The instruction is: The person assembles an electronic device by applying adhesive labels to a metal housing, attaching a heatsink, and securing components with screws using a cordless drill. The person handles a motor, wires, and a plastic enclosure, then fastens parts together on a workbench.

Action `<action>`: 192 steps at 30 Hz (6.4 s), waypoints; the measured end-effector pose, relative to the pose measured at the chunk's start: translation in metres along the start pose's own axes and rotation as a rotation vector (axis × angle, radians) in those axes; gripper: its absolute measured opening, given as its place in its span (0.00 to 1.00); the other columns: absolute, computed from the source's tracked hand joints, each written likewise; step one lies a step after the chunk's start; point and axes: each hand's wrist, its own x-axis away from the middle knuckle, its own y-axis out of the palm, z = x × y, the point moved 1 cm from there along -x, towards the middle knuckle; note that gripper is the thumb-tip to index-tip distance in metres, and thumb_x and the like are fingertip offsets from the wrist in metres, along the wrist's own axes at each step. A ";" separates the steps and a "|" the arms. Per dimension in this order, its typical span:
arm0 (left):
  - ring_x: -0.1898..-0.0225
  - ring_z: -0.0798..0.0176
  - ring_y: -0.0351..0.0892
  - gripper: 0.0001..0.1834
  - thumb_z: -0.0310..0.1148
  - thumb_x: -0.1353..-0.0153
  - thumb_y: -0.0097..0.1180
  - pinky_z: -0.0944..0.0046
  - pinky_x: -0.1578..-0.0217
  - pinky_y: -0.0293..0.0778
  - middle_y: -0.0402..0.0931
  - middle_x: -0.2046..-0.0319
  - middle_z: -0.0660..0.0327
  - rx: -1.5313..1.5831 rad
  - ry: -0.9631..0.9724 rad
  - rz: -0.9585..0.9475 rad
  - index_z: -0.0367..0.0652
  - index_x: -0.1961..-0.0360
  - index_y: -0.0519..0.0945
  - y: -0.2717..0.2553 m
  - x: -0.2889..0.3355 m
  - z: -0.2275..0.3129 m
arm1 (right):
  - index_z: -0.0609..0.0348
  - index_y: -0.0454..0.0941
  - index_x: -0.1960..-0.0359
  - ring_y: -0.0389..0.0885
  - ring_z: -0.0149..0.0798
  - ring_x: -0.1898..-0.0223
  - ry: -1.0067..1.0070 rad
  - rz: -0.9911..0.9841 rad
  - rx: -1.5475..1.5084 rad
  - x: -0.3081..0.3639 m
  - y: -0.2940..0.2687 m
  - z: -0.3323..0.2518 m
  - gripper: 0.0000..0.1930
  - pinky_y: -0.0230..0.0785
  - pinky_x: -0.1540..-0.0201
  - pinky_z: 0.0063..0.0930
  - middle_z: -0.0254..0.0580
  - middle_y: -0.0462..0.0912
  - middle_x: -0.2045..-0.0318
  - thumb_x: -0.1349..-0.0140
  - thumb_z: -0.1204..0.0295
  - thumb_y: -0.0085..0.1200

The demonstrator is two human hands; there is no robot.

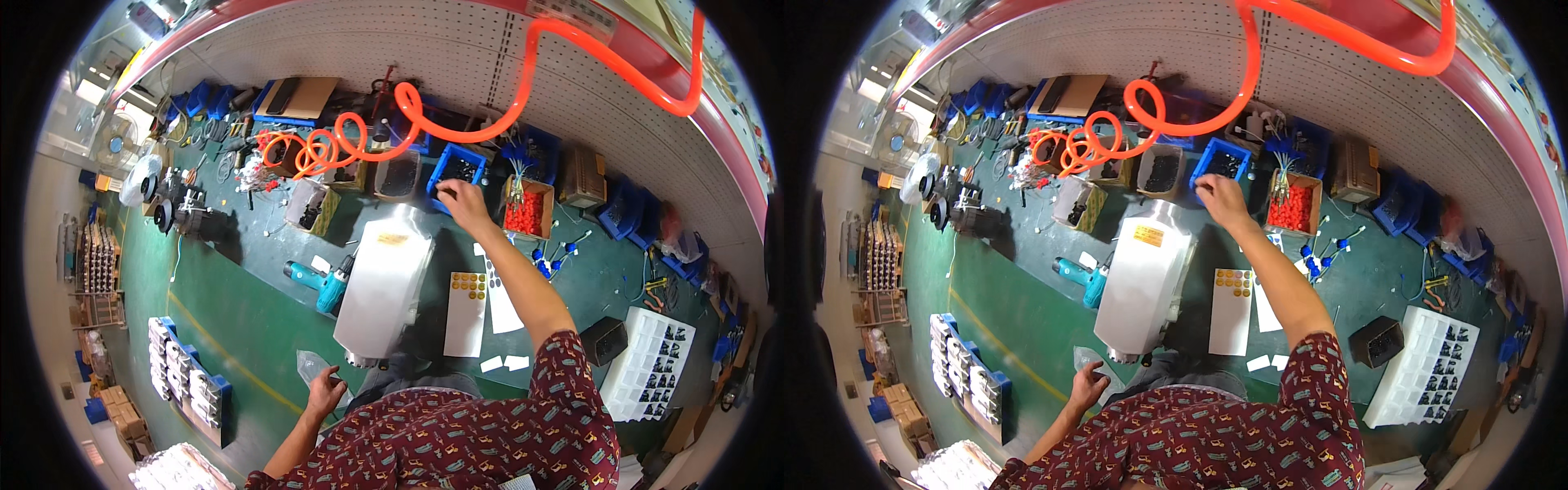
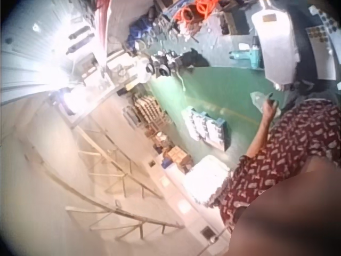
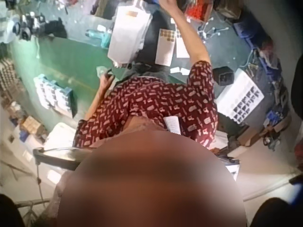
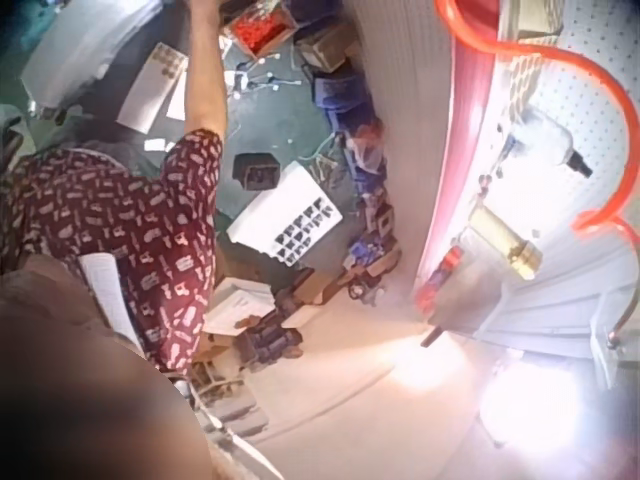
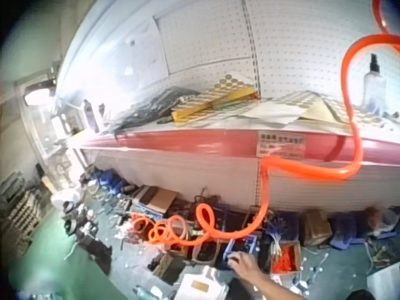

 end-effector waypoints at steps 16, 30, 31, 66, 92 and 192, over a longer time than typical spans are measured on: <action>0.67 0.64 0.83 0.18 0.18 0.41 0.55 0.64 0.61 0.79 0.84 0.67 0.56 0.194 0.261 0.163 0.34 0.47 0.80 -0.075 -0.096 -0.031 | 0.56 0.79 0.54 0.83 0.58 0.50 -0.186 -0.927 0.720 -0.128 0.139 0.024 0.18 0.77 0.48 0.49 0.57 0.84 0.58 0.49 0.77 0.61; 0.31 0.51 0.64 0.35 0.25 0.41 0.58 0.36 0.27 0.47 0.70 0.38 0.52 -0.859 0.913 -0.050 0.49 0.31 0.68 -0.121 -0.272 0.026 | 0.59 0.78 0.63 0.82 0.32 0.70 0.816 0.073 -0.564 -0.092 0.089 -0.049 0.03 0.79 0.68 0.27 0.38 0.84 0.68 0.37 0.79 0.57; 0.34 0.53 0.69 0.35 0.28 0.40 0.59 0.36 0.28 0.48 0.73 0.42 0.54 -0.941 0.961 -0.018 0.49 0.30 0.67 -0.116 -0.278 0.023 | 0.58 0.78 0.64 0.81 0.31 0.70 0.802 0.065 -0.717 -0.080 0.080 -0.055 0.03 0.78 0.69 0.26 0.38 0.84 0.68 0.37 0.79 0.57; 0.62 0.67 0.81 0.17 0.35 0.34 0.66 0.63 0.60 0.79 0.84 0.58 0.61 0.205 0.413 -0.193 0.39 0.48 0.82 -0.120 -0.065 0.221 | 0.61 0.82 0.52 0.78 0.25 0.69 0.708 0.136 -1.458 0.149 0.001 -0.062 0.09 0.77 0.64 0.18 0.41 0.85 0.59 0.32 0.77 0.60; 0.61 0.70 0.77 0.21 0.37 0.39 0.71 0.64 0.58 0.77 0.82 0.61 0.65 -0.489 0.603 -0.275 0.44 0.46 0.82 -0.175 -0.101 0.368 | 0.63 0.83 0.52 0.72 0.21 0.70 0.629 -0.091 -1.356 0.112 0.017 -0.018 0.11 0.64 0.69 0.15 0.41 0.86 0.60 0.35 0.76 0.62; 0.64 0.69 0.79 0.14 0.29 0.39 0.68 0.65 0.61 0.77 0.82 0.63 0.65 0.059 0.547 -0.491 0.41 0.52 0.84 -0.300 -0.042 -0.038 | 0.54 0.81 0.60 0.78 0.26 0.71 0.962 0.450 -1.571 0.321 0.271 -0.277 0.06 0.75 0.67 0.21 0.32 0.82 0.68 0.30 0.67 0.61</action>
